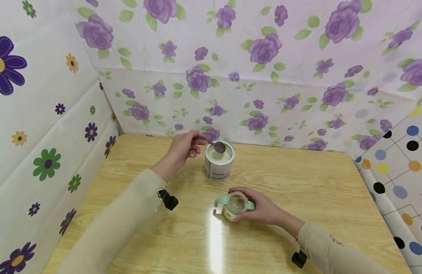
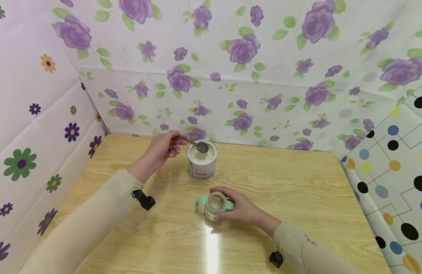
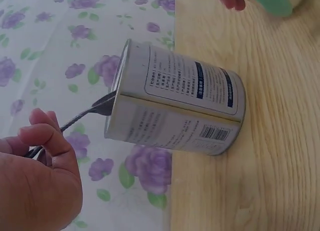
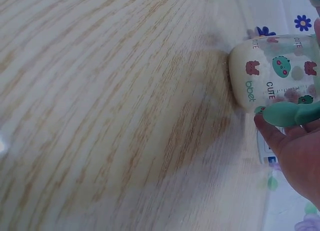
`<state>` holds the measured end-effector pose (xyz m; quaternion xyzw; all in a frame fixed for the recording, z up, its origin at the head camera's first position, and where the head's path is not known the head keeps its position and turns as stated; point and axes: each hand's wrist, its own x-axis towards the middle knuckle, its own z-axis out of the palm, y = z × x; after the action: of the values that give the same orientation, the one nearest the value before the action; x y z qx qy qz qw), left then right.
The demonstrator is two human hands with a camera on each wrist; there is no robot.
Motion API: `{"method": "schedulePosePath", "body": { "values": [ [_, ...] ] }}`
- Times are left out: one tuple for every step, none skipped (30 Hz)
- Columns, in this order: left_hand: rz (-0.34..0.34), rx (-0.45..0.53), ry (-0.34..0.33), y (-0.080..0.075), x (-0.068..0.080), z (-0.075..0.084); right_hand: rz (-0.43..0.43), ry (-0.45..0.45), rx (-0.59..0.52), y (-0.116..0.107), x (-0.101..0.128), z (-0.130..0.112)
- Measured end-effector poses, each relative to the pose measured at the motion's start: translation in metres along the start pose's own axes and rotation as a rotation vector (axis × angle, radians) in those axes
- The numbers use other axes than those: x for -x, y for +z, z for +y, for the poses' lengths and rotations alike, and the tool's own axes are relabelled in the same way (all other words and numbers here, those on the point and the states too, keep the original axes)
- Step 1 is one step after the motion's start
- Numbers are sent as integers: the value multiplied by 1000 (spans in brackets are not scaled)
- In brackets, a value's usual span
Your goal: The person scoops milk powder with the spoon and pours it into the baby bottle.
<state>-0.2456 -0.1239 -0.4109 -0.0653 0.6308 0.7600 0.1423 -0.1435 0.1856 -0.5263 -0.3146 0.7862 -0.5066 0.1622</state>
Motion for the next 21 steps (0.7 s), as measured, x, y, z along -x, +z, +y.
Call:
{"method": "schedulePosePath", "body": {
  "values": [
    [2,-15,1,0,-2,-2,-3,1,2,0,0,0],
    [3,-32,5,0,-3,-4,-6,2,8,0,0,0],
    [6,-46,8,0,-4,-6,-10,11,12,0,1,-1],
    [7,-60,12,0,-4,-7,-16,23,16,-2,2,-1],
    [6,-74,18,1,-5,-9,-24,32,13,-3,4,-3],
    [7,-83,24,1,-5,-10,-32,34,12,-6,5,-4],
    [7,-87,29,1,-5,-11,-40,35,11,-9,7,-6],
    [9,-90,33,2,-6,-12,-51,39,7,-12,9,-7],
    [11,-89,36,2,-6,-12,-61,44,0,-17,11,-10],
    [14,-88,37,2,-7,-13,-70,39,-5,-21,12,-12],
    [19,-87,37,2,-7,-14,-74,30,-4,-26,13,-14],
    [23,-86,36,2,-8,-14,-76,22,2,-31,14,-16],
    [29,-85,34,2,-8,-14,-75,17,10,-36,15,-18],
    [34,-83,33,3,-8,-15,-75,14,19,-42,16,-20],
    [39,-80,31,3,-9,-15,-71,11,35,-47,16,-22],
    [43,-77,30,3,-9,-16,-66,7,54,-52,16,-24],
    [46,-73,30,3,-10,-16,-63,2,71,-57,15,-26],
    [48,-70,30,3,-10,-16,-61,-2,88,-62,14,-27],
    [50,-67,29,3,-11,-16,-58,-5,103,-66,12,-28],
    [51,-64,27,3,-11,-17,-55,-3,117,-70,10,-29],
    [53,-64,24,3,-11,-17,-51,-3,127,-74,7,-30]
  ]
}}
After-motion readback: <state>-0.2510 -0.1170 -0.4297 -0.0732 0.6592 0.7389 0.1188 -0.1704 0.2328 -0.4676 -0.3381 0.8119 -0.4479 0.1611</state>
